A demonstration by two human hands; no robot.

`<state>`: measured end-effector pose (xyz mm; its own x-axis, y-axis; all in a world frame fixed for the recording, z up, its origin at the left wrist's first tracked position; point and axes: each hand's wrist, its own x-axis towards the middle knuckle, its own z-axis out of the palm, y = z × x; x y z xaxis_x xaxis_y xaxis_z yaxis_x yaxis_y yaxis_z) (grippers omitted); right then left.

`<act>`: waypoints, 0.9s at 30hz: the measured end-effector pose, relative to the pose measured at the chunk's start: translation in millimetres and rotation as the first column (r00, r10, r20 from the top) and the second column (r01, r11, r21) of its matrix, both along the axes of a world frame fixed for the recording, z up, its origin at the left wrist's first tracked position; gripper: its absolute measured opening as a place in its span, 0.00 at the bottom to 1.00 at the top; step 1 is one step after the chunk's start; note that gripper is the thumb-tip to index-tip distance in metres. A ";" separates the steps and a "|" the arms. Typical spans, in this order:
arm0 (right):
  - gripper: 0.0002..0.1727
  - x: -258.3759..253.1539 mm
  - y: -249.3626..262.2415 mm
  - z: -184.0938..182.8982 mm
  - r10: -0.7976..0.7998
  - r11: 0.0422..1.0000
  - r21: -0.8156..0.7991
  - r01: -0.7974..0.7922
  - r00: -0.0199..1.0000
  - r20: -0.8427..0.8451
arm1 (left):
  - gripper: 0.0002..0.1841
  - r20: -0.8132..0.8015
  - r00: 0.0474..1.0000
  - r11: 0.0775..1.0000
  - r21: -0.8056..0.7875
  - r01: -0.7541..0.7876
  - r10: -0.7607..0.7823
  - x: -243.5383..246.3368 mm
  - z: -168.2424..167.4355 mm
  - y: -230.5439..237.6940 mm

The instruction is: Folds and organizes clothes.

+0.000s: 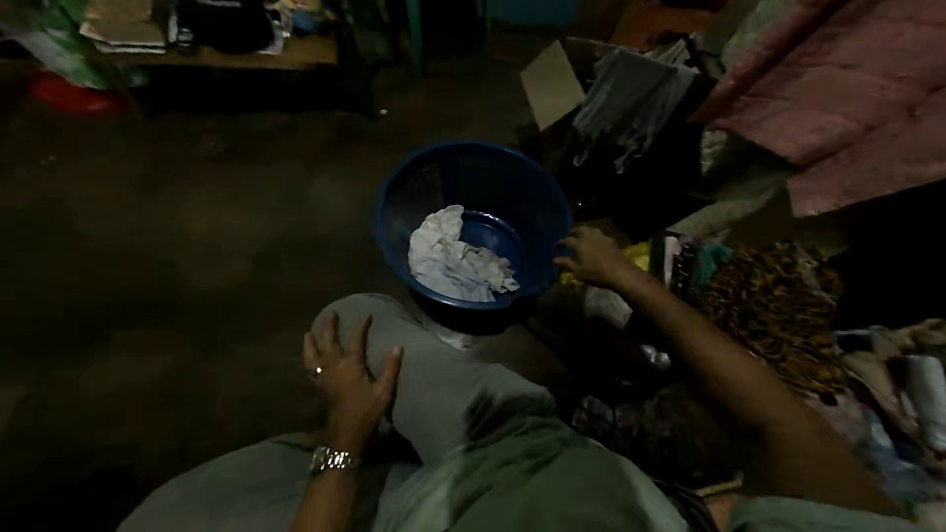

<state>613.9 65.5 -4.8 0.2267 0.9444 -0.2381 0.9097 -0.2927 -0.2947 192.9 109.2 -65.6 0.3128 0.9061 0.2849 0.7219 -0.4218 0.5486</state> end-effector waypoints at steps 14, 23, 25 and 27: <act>0.29 -69.0 155.0 -212.4 0.041 0.705 -0.697 -0.126 0.990 -0.138 | 0.27 -0.244 0.969 0.992 -0.123 0.006 -0.036 16.8 12.0 79.2; 0.36 -37.3 189.1 -287.7 -0.079 0.745 -0.668 0.010 0.994 -0.073 | 0.29 -0.255 0.966 0.995 -0.097 0.021 -0.045 25.6 7.0 94.3; 0.30 -37.6 194.6 -293.1 -0.122 0.784 -0.620 0.013 0.983 -0.135 | 0.28 -0.266 0.963 0.997 -0.079 0.018 -0.039 28.4 6.9 95.8; 0.30 -41.3 199.4 -301.2 -0.337 0.825 -0.532 0.190 0.921 -0.194 | 0.27 -0.283 0.958 0.996 -0.087 0.022 -0.046 28.8 8.4 96.2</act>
<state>572.6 264.9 -306.0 0.3078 0.5951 -0.7424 0.6824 -0.6818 -0.2636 221.7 205.4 -57.1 0.4013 0.9099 0.1047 0.8390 -0.4110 0.3567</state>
